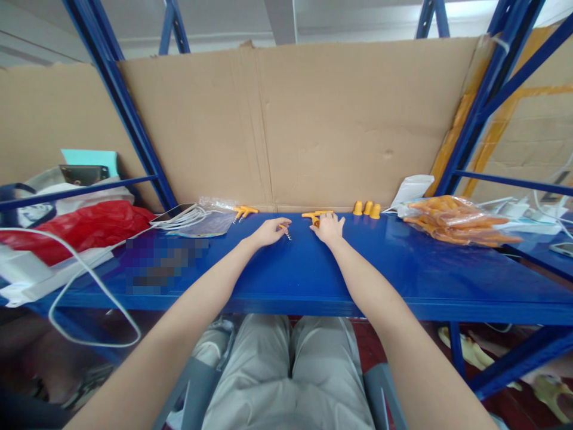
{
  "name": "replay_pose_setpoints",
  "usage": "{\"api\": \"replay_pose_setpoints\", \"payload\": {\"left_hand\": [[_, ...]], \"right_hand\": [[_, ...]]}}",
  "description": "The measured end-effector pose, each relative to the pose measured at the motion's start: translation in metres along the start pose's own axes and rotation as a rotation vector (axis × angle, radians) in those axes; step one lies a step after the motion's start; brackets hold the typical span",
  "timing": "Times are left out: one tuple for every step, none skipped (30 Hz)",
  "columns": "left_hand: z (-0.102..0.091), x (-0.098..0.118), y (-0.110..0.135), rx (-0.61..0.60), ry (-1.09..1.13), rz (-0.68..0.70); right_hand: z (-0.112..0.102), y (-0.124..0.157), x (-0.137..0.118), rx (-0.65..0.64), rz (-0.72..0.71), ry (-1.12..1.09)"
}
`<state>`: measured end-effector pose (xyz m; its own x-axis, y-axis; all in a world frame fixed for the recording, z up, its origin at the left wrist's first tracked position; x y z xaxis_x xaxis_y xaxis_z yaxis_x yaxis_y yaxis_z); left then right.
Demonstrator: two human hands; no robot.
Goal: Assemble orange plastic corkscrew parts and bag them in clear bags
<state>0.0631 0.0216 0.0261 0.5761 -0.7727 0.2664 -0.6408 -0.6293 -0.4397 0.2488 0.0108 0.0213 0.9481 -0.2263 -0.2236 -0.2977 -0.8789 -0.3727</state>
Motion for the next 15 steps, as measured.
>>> {"api": "replay_pose_setpoints", "payload": {"left_hand": [[-0.001, -0.001, 0.000, 0.025, -0.005, 0.002], [-0.003, -0.003, 0.000, 0.048, -0.024, -0.008], [-0.005, -0.006, 0.001, 0.065, -0.053, -0.030], [-0.006, -0.011, 0.003, 0.074, -0.088, -0.063], [-0.007, -0.016, 0.005, 0.070, -0.120, -0.103], [-0.007, -0.022, 0.007, 0.048, -0.142, -0.143], [-0.006, -0.027, 0.009, 0.009, -0.148, -0.174], [-0.005, -0.031, 0.011, -0.035, -0.142, -0.192], [-0.003, -0.033, 0.012, -0.078, -0.129, -0.199], [-0.001, -0.034, 0.012, -0.110, -0.113, -0.196], [0.001, -0.035, 0.012, -0.129, -0.099, -0.187], [0.002, -0.034, 0.012, -0.135, -0.088, -0.174], [0.003, -0.033, 0.011, -0.133, -0.082, -0.156], [0.004, -0.032, 0.010, -0.126, -0.079, -0.135], [0.005, -0.029, 0.009, -0.115, -0.079, -0.113]], "right_hand": [[0.002, -0.002, 0.002, -0.012, 0.011, -0.007], [0.004, -0.003, 0.005, -0.030, 0.018, -0.015], [0.006, -0.005, 0.006, -0.050, 0.022, -0.023], [0.008, -0.006, 0.008, -0.073, 0.022, -0.031], [0.009, -0.006, 0.009, -0.094, 0.023, -0.037], [0.009, -0.006, 0.010, -0.113, 0.025, -0.040], [0.008, -0.006, 0.011, -0.126, 0.030, -0.039], [0.007, -0.005, 0.011, -0.134, 0.035, -0.037], [0.006, -0.005, 0.011, -0.138, 0.040, -0.033], [0.004, -0.004, 0.010, -0.139, 0.044, -0.029], [0.003, -0.003, 0.010, -0.139, 0.046, -0.026], [0.002, -0.003, 0.009, -0.137, 0.046, -0.024], [0.001, -0.002, 0.008, -0.134, 0.045, -0.022], [0.001, -0.002, 0.008, -0.133, 0.045, -0.021], [0.001, -0.002, 0.008, -0.132, 0.046, -0.020]]}}
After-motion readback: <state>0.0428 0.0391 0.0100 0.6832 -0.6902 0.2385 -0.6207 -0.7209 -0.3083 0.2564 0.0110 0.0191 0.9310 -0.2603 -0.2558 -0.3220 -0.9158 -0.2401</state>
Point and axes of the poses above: each hand's wrist, its own y-axis away from the middle knuckle, its own z-axis out of the palm, x = y × z, the point moved 5 cm from there along -y, towards the middle knuckle, and after that the axes turned 13 degrees about z, right-handed, at the moved point
